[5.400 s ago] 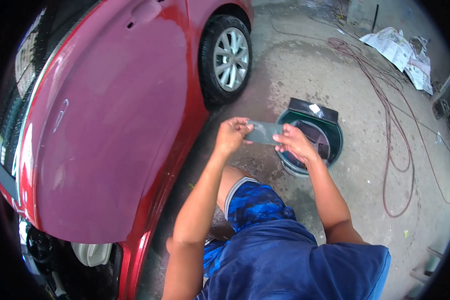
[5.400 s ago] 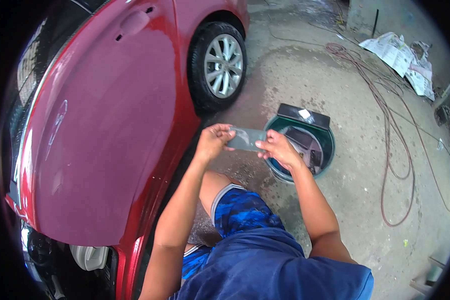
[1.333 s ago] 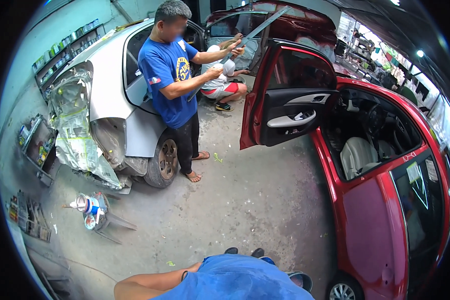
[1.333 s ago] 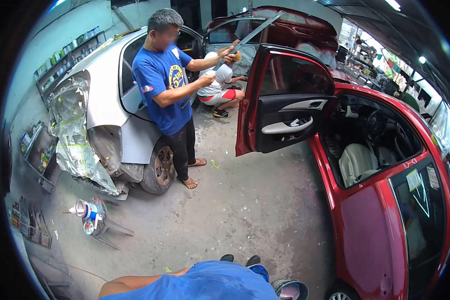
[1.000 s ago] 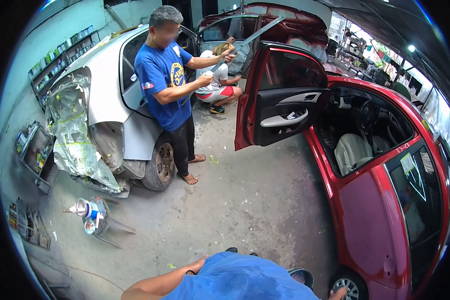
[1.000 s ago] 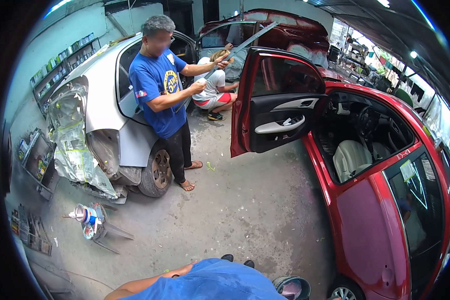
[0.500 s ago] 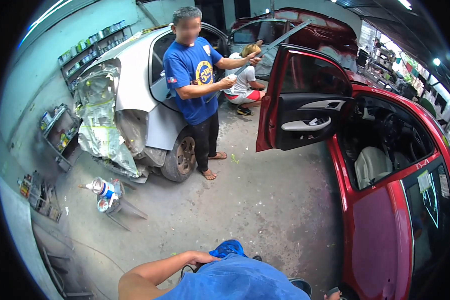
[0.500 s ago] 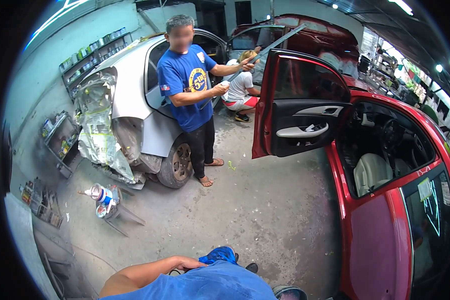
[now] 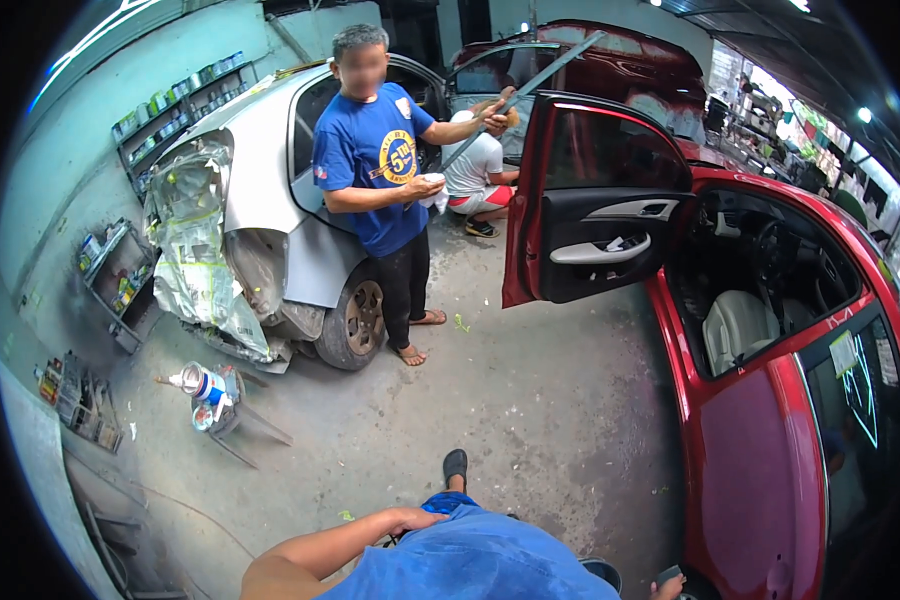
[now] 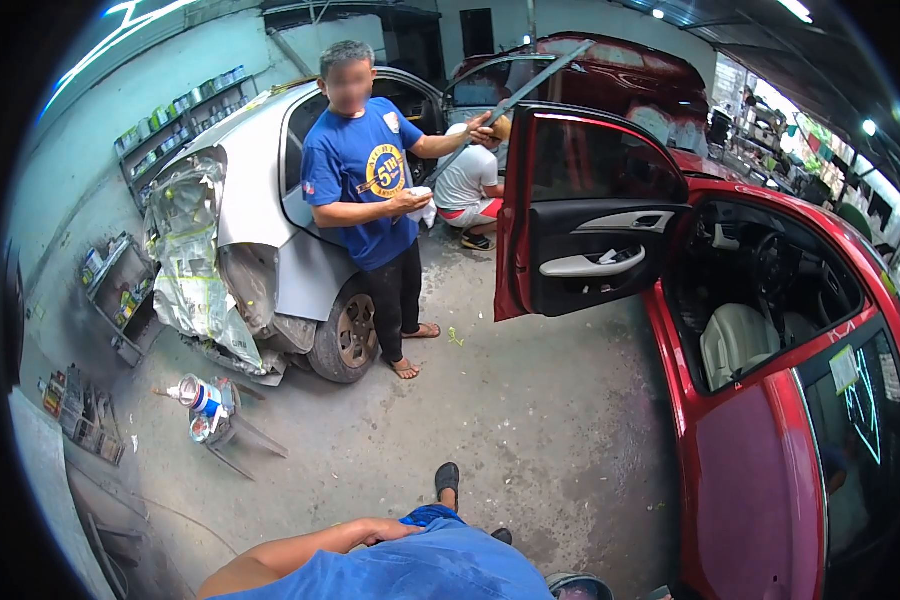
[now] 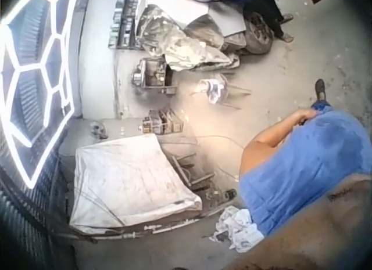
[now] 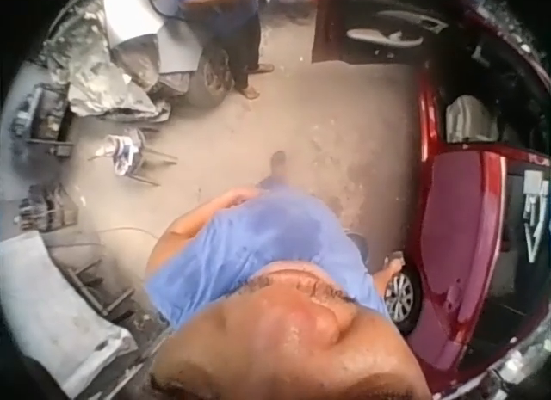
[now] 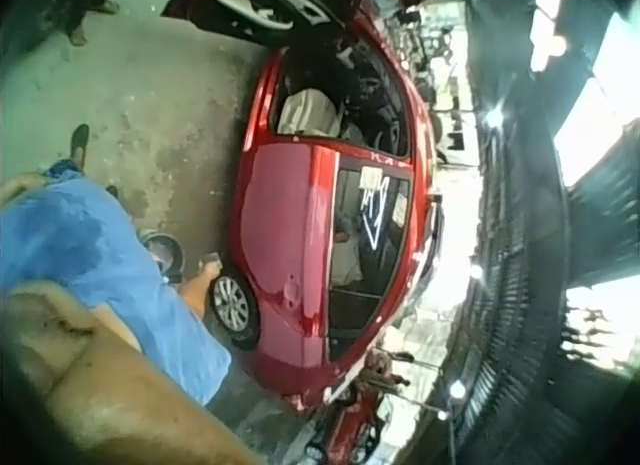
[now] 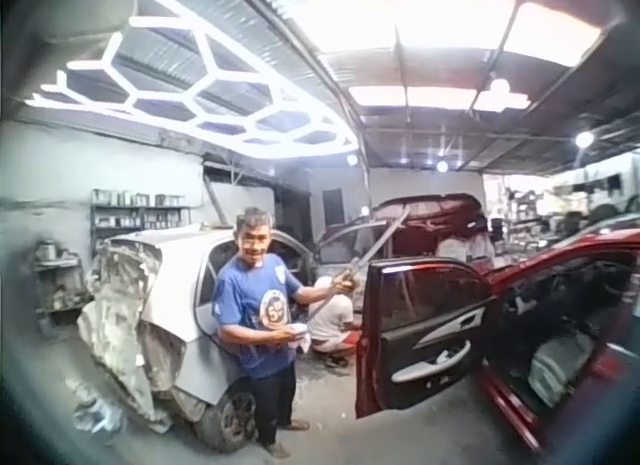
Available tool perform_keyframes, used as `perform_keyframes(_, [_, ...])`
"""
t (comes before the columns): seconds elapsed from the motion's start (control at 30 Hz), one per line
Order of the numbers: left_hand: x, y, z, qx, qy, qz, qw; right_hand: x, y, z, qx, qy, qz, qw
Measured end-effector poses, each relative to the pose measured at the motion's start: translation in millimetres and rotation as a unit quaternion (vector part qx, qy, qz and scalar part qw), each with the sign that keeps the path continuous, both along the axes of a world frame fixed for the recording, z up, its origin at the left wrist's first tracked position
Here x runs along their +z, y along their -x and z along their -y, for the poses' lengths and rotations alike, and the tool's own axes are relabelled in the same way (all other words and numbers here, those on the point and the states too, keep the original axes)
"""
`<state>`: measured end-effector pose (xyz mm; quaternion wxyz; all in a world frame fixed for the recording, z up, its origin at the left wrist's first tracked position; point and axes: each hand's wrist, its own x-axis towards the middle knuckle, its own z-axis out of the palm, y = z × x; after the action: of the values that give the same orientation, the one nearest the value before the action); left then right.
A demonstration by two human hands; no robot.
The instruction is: Sanding and washing a red car door in a workshop setting.
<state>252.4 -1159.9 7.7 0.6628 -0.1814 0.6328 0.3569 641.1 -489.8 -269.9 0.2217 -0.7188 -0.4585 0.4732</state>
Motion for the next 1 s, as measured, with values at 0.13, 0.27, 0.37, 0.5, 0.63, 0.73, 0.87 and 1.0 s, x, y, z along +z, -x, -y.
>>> perform_keyframes(0.13, [13,2,-7,-0.007,-0.004,-0.012,1.000,-2,0,-3,0.085,0.028,0.083,0.993])
perform_keyframes(0.27, [-4,-2,1,0.003,0.005,-0.048,0.999,0,25,-12,0.070,0.007,0.105,0.992])
perform_keyframes(0.37, [-14,-3,9,0.021,-0.008,-0.044,0.999,-2,40,-12,0.054,-0.004,0.119,0.991])
perform_keyframes(0.5, [-42,1,10,-0.012,0.011,-0.080,0.997,4,48,-5,0.020,-0.022,0.144,0.989])
perform_keyframes(0.63, [21,1,0,0.037,-0.027,-0.041,0.998,35,60,12,0.001,-0.009,0.139,0.990])
perform_keyframes(0.73, [19,-4,6,0.035,0.004,-0.051,0.998,89,104,46,0.022,-0.039,0.097,0.994])
perform_keyframes(0.87, [18,0,4,0.023,-0.007,-0.047,0.999,95,76,54,0.039,-0.119,0.123,0.984])
perform_keyframes(1.0, [12,0,4,0.000,0.024,-0.074,0.997,39,17,86,0.176,-0.314,0.087,0.929])
